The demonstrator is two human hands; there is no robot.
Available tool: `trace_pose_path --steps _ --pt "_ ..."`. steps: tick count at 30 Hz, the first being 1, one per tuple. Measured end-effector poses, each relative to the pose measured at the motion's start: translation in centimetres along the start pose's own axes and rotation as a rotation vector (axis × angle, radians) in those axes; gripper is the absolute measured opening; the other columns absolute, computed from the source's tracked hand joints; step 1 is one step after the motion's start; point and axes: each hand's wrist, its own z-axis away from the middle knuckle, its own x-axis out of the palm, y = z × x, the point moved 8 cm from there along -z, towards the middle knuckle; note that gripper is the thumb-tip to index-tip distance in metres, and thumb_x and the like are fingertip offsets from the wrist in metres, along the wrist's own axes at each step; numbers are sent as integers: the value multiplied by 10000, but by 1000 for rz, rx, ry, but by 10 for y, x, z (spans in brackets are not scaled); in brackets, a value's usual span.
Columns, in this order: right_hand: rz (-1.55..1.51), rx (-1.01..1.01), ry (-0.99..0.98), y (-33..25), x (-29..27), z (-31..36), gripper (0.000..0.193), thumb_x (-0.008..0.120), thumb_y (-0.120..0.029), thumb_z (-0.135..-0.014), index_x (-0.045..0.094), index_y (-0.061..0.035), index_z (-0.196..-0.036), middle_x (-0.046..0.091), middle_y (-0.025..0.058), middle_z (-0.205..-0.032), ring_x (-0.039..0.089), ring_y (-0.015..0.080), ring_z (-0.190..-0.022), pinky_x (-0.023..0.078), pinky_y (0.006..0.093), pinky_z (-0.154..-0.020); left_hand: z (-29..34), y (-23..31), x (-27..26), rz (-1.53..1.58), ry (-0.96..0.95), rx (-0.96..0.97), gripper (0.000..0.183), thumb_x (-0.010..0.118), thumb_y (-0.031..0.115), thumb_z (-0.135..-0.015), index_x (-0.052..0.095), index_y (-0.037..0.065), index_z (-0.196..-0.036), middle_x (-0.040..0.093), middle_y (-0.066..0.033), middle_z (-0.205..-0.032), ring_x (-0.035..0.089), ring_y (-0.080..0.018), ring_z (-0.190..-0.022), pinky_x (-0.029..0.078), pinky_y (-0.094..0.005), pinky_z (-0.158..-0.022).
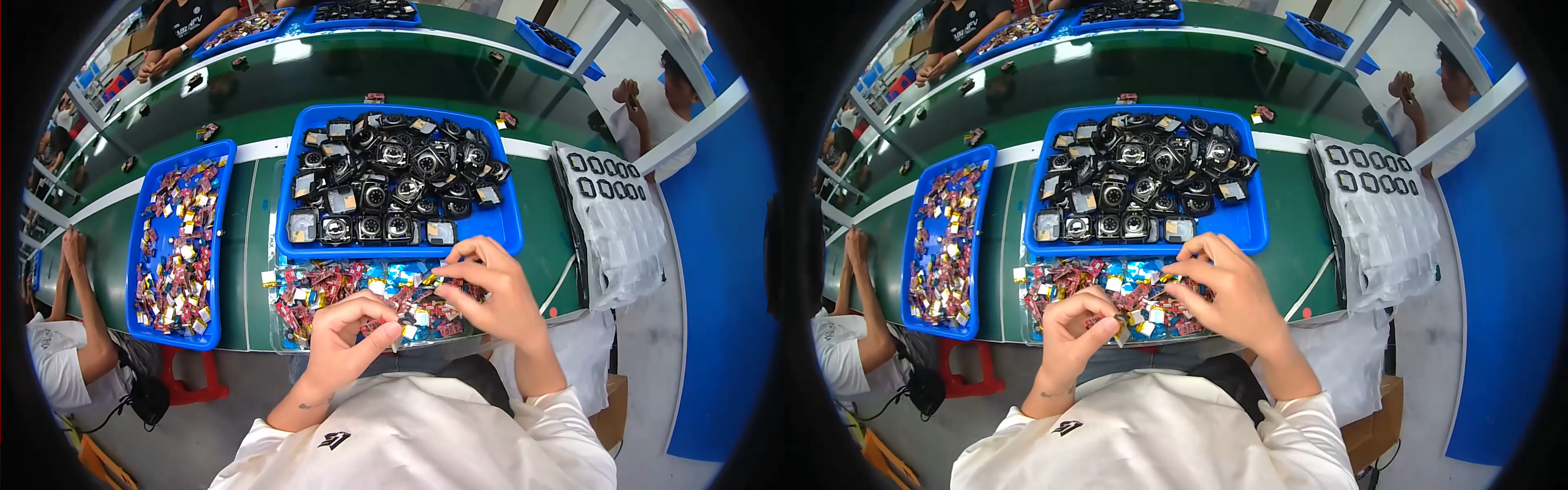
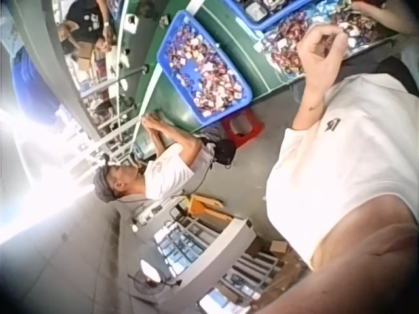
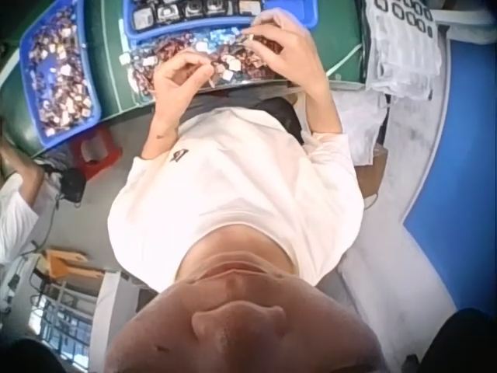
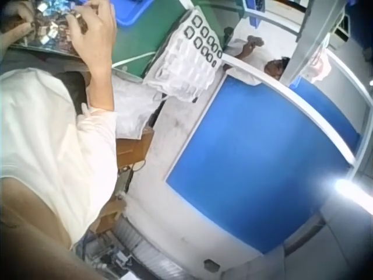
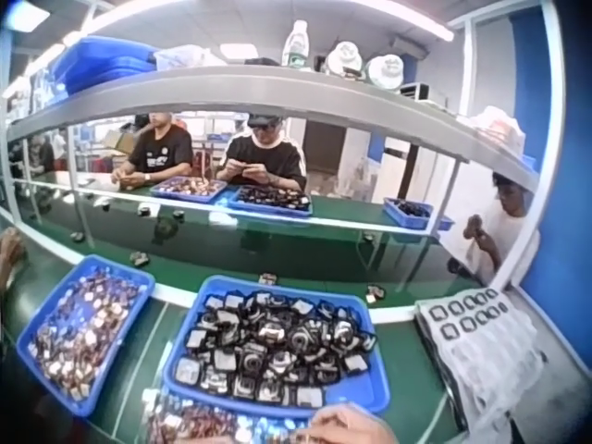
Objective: The person is manually assembling small electronic components (possibly camera modules or sensors) at a factory workbench, picking parts from trays and combining them.
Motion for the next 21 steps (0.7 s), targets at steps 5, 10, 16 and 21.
trace_pose_path --steps 5,10,16,21 --pt "269 -126 73 3 -12 -37 175 640 -36 -795 641 -8 -967 647 120 -953 603 308 -860 479 358 -759 -2 11 1 12 -22 19 43 653 -33 -816 646 -40 -857 616 -90 -839 572 -137 -763 457 -259 -693" --pt "276 -46 -65 20 9 -56 231 685 -92 -768 624 -25 -982 629 118 -966 608 292 -865 501 350 -723 8 4 -5 -85 -6 22 31 664 10 -821 652 13 -849 621 -36 -835 550 -76 -722 435 -216 -622" --pt "259 144 -71 22 -5 -40 243 740 -43 -663 641 -18 -884 544 98 -801 566 260 -721 455 353 -657 11 2 7 -55 -41 -12 52 660 61 -846 646 11 -844 597 -12 -788 489 -63 -683 400 -222 -633" --pt "269 44 14 12 -11 -37 207 694 31 -693 616 2 -883 566 80 -757 554 178 -624 440 292 -571 9 5 6 -122 -39 24 65 665 70 -841 648 8 -833 587 -16 -771 484 -83 -666 399 -236 -639"
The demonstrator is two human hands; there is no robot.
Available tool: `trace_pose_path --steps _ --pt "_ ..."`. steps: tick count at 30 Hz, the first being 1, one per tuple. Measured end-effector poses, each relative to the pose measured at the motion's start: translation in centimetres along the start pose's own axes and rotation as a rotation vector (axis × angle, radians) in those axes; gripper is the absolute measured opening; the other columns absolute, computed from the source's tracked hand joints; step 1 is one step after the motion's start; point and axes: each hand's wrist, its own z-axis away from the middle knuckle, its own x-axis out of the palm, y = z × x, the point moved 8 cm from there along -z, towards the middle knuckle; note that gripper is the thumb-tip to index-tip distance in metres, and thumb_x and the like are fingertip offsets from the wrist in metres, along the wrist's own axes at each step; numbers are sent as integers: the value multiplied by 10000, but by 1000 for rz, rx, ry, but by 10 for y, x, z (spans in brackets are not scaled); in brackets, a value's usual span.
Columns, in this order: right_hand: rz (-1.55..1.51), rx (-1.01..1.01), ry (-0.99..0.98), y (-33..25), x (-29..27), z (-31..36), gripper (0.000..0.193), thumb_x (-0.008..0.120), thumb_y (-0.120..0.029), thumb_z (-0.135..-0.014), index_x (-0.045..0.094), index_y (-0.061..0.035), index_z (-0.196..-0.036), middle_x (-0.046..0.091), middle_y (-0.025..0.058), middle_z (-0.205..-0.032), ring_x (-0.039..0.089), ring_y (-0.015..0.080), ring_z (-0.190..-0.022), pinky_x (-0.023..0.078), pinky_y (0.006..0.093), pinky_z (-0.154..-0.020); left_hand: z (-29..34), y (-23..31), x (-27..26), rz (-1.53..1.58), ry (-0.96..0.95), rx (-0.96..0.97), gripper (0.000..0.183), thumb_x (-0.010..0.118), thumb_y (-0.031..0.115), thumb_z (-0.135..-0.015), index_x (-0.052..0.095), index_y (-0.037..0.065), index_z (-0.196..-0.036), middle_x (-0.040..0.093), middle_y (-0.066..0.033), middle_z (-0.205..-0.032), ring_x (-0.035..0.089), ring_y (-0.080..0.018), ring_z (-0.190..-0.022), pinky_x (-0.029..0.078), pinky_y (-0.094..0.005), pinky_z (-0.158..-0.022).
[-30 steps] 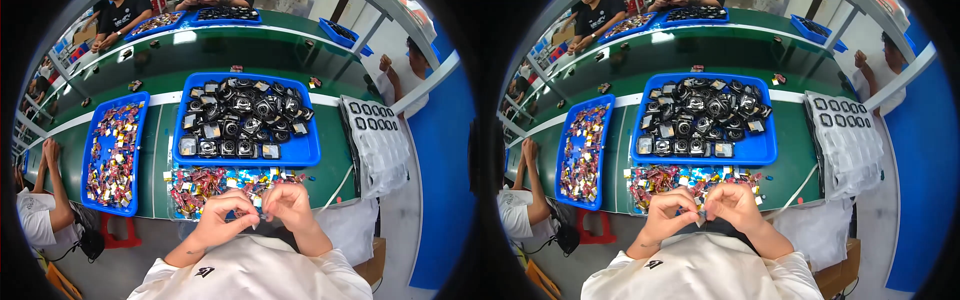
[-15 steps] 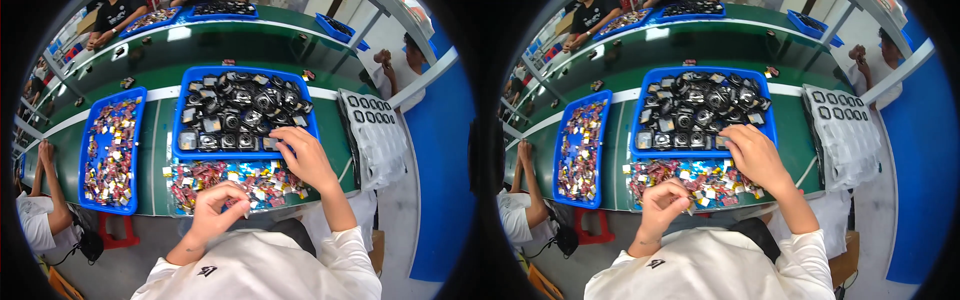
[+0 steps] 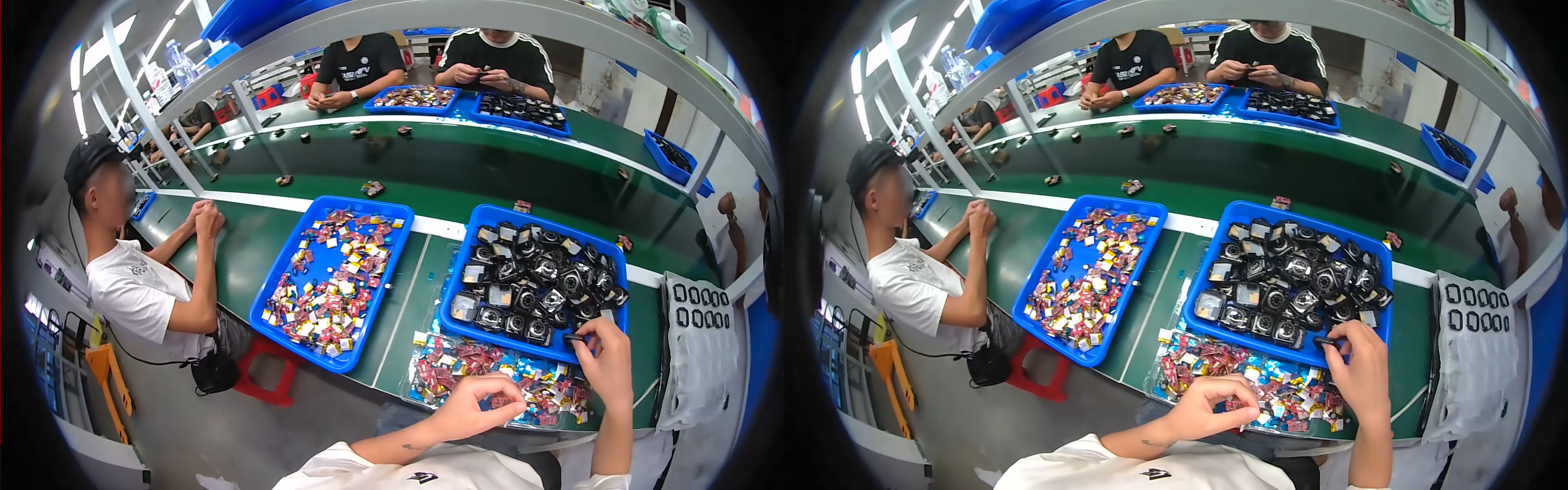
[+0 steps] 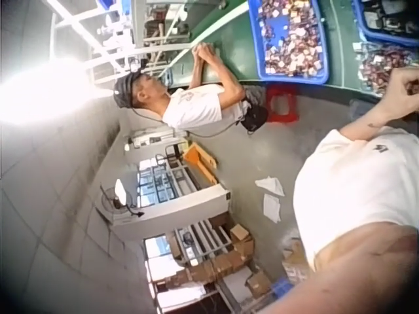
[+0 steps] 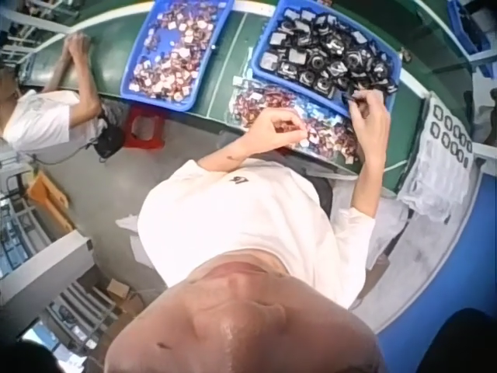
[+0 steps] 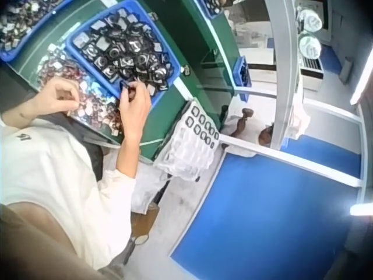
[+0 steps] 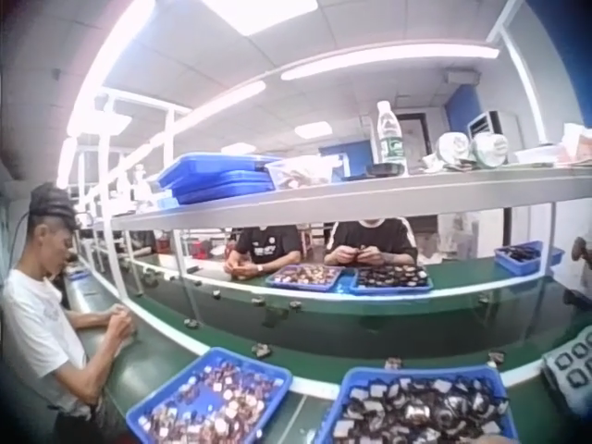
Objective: The person is manually assembling small electronic components (possibly camera modules or sensors) at a factory workbench, picking parts from trays and combining them.
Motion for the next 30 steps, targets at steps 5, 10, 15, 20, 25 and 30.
trace_pose_path --steps 5,10,15,20,25,30 --pt "-479 193 151 1 3 11 303 601 70 -735 633 2 -1029 601 65 -769 542 88 -581 435 218 -524 -16 1 -2 -49 -3 12 27 673 12 -813 658 -2 -831 633 -65 -828 577 -157 -838 451 -298 -786" --pt "-542 165 149 -21 13 23 253 601 82 -733 707 -15 -941 604 40 -716 496 62 -537 377 204 -488 -22 6 -4 -78 91 40 35 695 15 -785 672 4 -809 612 -87 -945 565 -167 -904 449 -301 -814" --pt "-601 202 144 -15 22 41 224 651 81 -712 702 -4 -913 646 57 -713 552 56 -538 411 194 -486 -15 3 0 -138 108 19 39 703 21 -772 695 14 -809 606 -92 -989 560 -164 -932 453 -292 -809" --pt "-850 304 142 -11 28 55 178 644 87 -771 650 48 -944 684 100 -836 651 91 -705 514 198 -603 -13 4 4 -188 145 11 33 712 32 -757 697 21 -785 616 -98 -999 585 -163 -904 480 -288 -768" --pt "-958 348 74 -12 41 52 265 630 64 -816 597 45 -1078 677 104 -972 640 102 -858 520 225 -697 -20 0 -4 -231 183 7 41 711 9 -746 682 20 -773 623 -93 -1004 571 -104 -839 468 -227 -676" --pt "-907 268 56 -21 32 41 289 619 107 -795 644 53 -1078 682 93 -892 630 86 -763 510 195 -659 -26 8 -10 -265 249 36 52 717 35 -733 694 27 -778 634 -76 -957 565 -104 -778 440 -216 -599"
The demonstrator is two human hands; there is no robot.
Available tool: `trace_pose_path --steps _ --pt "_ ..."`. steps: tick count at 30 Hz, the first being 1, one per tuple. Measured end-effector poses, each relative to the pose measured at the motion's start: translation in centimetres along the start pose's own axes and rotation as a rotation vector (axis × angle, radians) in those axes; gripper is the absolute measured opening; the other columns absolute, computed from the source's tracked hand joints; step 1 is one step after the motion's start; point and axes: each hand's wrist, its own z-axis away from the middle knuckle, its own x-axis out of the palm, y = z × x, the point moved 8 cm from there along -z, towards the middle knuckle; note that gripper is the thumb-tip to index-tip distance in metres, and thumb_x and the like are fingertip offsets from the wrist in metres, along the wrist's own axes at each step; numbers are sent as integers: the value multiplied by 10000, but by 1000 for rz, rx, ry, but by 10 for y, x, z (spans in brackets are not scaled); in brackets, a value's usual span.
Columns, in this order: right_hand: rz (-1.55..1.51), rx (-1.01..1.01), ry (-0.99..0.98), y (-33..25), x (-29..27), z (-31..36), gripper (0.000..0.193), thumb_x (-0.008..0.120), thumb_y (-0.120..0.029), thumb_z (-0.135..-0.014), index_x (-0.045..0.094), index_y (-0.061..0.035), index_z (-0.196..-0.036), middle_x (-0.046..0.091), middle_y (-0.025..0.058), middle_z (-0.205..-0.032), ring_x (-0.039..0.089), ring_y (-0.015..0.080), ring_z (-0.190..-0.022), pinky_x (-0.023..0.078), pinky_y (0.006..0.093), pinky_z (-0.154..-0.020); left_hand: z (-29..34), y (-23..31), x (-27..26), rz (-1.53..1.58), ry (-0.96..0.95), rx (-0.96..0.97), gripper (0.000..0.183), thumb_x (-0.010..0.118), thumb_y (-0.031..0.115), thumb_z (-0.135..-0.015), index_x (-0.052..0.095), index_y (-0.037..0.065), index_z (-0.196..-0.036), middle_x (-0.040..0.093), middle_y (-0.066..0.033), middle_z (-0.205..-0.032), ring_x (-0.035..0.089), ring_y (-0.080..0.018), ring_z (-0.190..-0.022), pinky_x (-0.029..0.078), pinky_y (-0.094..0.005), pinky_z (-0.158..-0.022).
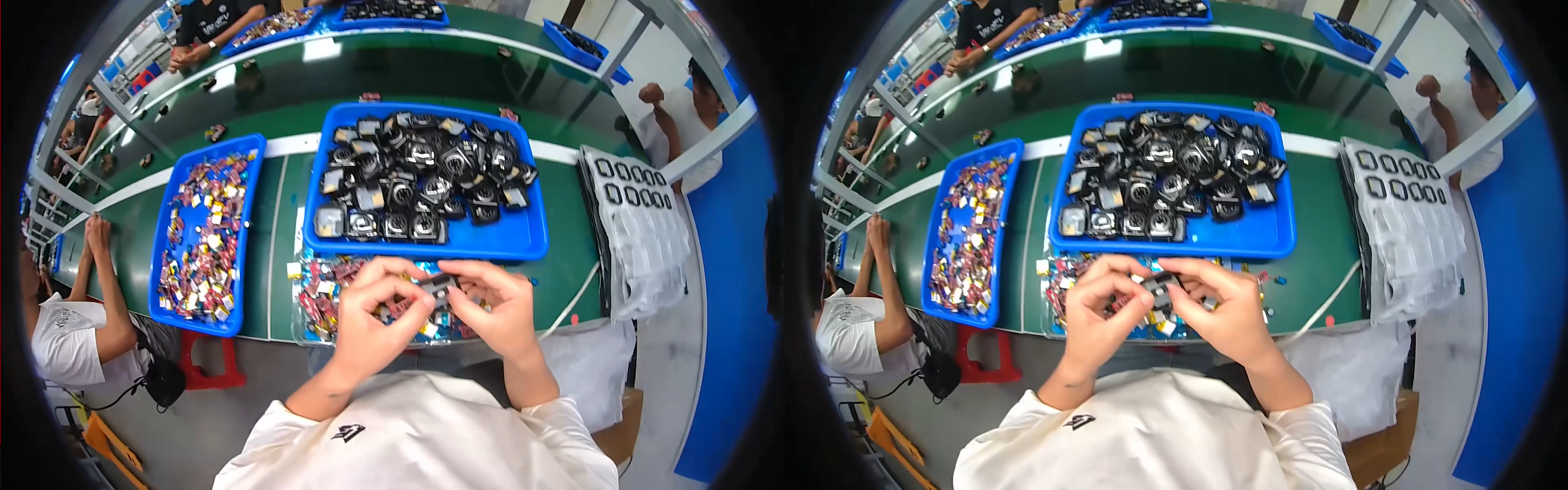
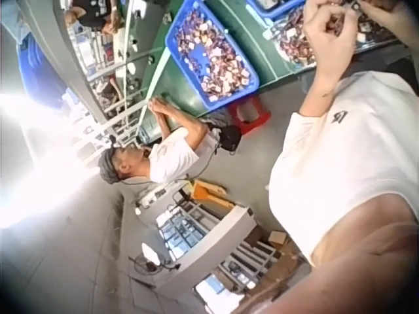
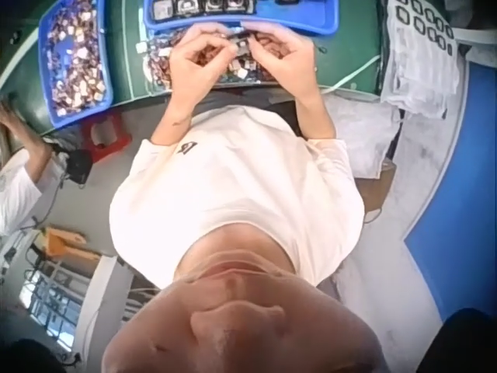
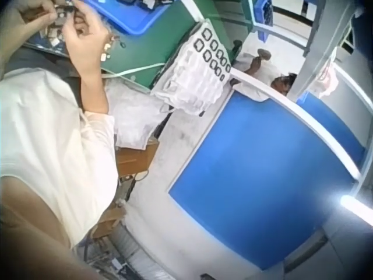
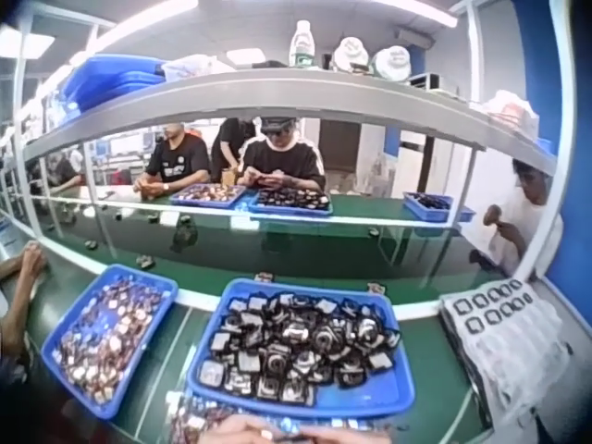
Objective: The person is manually assembling small electronic components (possibly camera modules or sensors) at a factory workbench, picking parts from trays and combining them.
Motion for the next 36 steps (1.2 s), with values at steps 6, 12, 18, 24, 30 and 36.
trace_pose_path --steps 6,12,18,24,30,36 --pt "97 -66 31 -1 -1 1 287 661 81 -769 668 37 -1052 687 89 -882 635 79 -731 527 195 -654 -1 -5 2 -63 -34 -15 41 687 -28 -760 679 -15 -798 582 -75 -1000 540 -75 -795 425 -194 -665" --pt "194 -137 54 -6 -1 8 256 669 44 -774 675 10 -1028 701 101 -859 679 122 -718 540 226 -633 1 -3 4 -83 -18 -45 53 693 -16 -753 688 -16 -806 594 -65 -971 535 -74 -796 408 -187 -660" --pt "230 -167 78 -10 -2 8 217 674 36 -777 678 15 -992 697 106 -838 681 135 -714 542 231 -639 -2 -7 3 -46 29 -42 57 725 64 -719 713 63 -775 654 -31 -894 534 -110 -776 380 -239 -608" --pt "250 -204 103 -15 0 8 180 683 34 -770 680 20 -950 694 100 -825 674 134 -704 545 236 -625 -2 -2 4 -117 47 20 60 723 60 -712 714 57 -771 666 -38 -891 552 -136 -797 403 -263 -662" --pt "173 -220 214 -4 -4 9 160 690 39 -768 680 25 -926 690 101 -830 671 132 -698 549 231 -613 -1 9 6 -242 68 97 91 736 56 -711 723 51 -801 691 -69 -924 589 -175 -838 445 -297 -742" --pt "64 -163 300 5 -17 8 132 673 56 -789 659 43 -920 677 88 -888 653 104 -738 550 219 -635 2 19 1 -267 101 194 143 748 28 -709 721 13 -848 693 -86 -900 618 -172 -799 467 -266 -710"
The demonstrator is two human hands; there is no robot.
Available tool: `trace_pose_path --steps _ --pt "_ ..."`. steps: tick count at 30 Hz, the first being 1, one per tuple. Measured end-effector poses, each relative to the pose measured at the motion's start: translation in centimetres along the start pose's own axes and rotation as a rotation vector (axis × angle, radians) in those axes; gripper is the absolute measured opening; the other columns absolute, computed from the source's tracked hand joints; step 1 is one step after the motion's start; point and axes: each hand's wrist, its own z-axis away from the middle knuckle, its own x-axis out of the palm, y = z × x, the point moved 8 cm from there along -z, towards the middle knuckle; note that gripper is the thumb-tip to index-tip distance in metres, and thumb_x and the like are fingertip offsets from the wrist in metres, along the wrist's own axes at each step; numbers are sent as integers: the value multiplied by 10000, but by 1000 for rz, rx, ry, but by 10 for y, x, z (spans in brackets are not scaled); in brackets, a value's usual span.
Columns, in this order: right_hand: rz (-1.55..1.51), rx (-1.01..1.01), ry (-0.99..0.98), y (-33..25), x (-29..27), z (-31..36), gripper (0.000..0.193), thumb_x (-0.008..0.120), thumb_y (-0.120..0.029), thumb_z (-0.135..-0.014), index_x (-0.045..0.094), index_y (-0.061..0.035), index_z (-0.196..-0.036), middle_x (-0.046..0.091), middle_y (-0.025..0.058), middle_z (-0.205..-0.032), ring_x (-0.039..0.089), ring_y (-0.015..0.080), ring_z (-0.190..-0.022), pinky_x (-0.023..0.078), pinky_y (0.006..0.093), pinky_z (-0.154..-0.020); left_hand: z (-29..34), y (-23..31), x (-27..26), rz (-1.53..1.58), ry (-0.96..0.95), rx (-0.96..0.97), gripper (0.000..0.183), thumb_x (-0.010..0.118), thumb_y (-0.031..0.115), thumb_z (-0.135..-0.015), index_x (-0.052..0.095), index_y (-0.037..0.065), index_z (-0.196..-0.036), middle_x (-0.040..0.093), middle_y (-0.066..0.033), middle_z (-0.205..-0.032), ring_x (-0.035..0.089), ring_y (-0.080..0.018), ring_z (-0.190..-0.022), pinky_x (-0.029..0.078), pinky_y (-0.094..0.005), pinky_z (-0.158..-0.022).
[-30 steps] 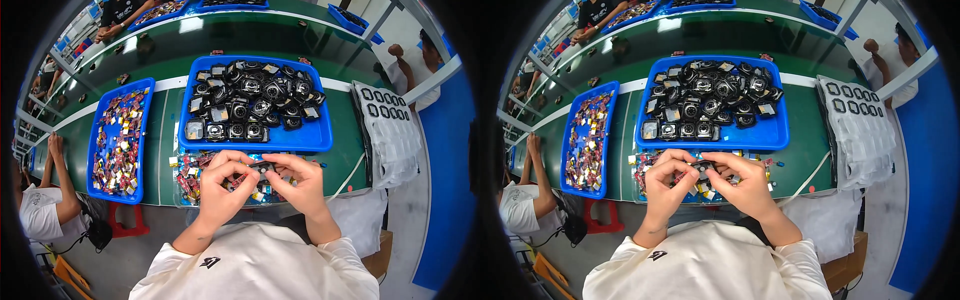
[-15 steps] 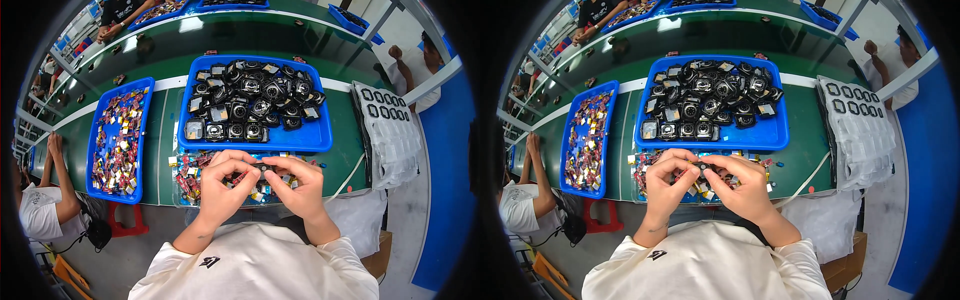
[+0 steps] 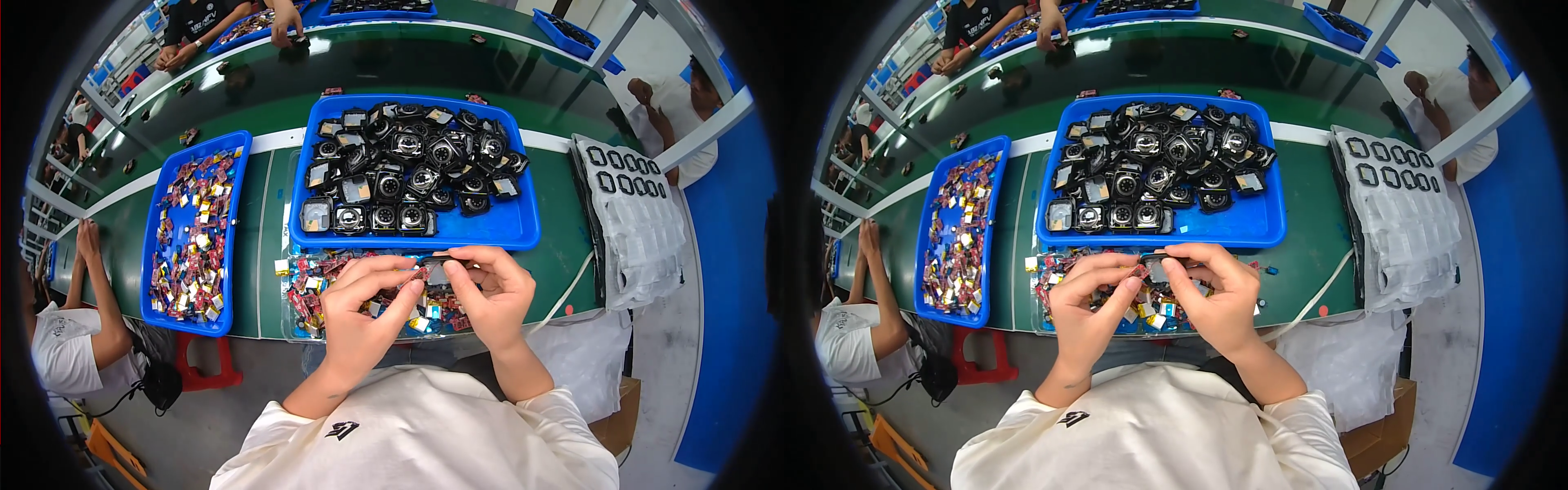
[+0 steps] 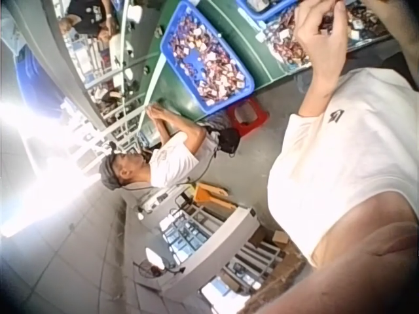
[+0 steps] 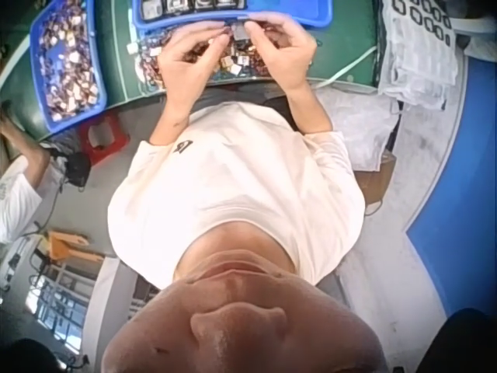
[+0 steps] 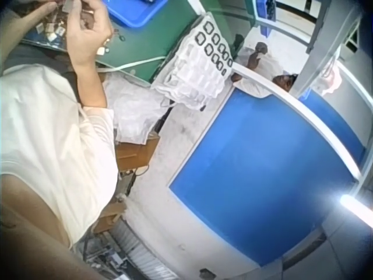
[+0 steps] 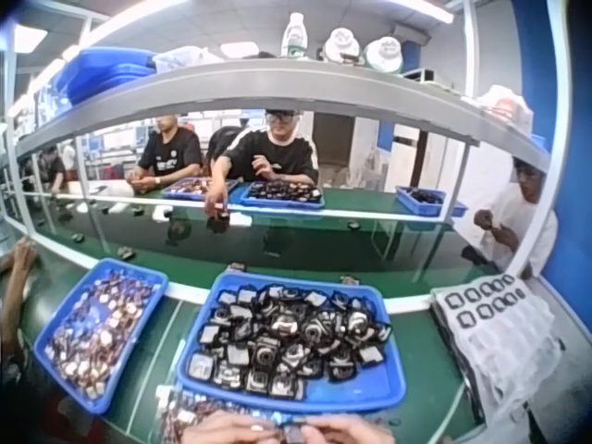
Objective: The person is manually assembling small electronic components (possibly camera modules or sensors) at a factory workbench, picking parts from trays and combining them.
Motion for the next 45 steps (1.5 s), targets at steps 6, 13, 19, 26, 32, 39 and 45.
trace_pose_path --steps 6,13,19,26,32,39,45 --pt "-267 118 -92 12 7 0 179 694 61 -767 606 33 -920 653 94 -944 644 123 -834 546 227 -686 5 -12 1 175 -58 -208 111 737 15 -743 708 -14 -846 654 -77 -796 609 -115 -739 459 -203 -649" --pt "6 -219 -49 -15 4 2 200 711 77 -686 558 -6 -783 664 112 -881 655 157 -769 528 253 -661 21 -34 23 830 -205 -567 106 695 20 -822 684 -34 -912 681 -77 -858 623 -103 -777 493 -221 -685" --pt "29 -240 -55 -21 4 2 220 720 72 -652 528 -16 -711 665 122 -845 657 186 -749 524 268 -647 19 -32 23 779 -98 -554 88 691 3 -823 661 -41 -894 685 -97 -831 628 -102 -735 500 -218 -661" --pt "-242 -52 -157 -13 5 1 218 683 102 -749 503 -7 -806 617 111 -940 628 132 -840 541 257 -734 12 -30 21 580 -52 -375 194 749 38 -777 645 -33 -924 638 -27 -749 530 -46 -650 410 -188 -577" --pt "145 -272 -320 -37 4 -2 189 704 69 -712 655 10 -885 671 112 -862 667 195 -760 545 286 -686 17 -34 14 355 -129 -325 166 779 125 -754 694 -10 -798 636 -32 -677 535 -56 -586 416 -211 -540" --pt "250 -426 -594 -60 -2 3 276 683 24 -688 710 -45 -954 691 88 -835 668 226 -739 544 321 -662 26 -32 33 568 -339 -408 180 733 95 -801 694 -20 -932 677 -53 -795 561 -42 -626 438 -189 -554" --pt "647 -359 -477 -41 -31 -77 356 504 -45 -812 608 -16 -1151 618 173 -1146 581 317 -1085 443 405 -950 11 -26 -6 441 -112 -251 284 666 6 -796 654 -7 -1080 676 -89 -927 559 -57 -666 442 -194 -584"
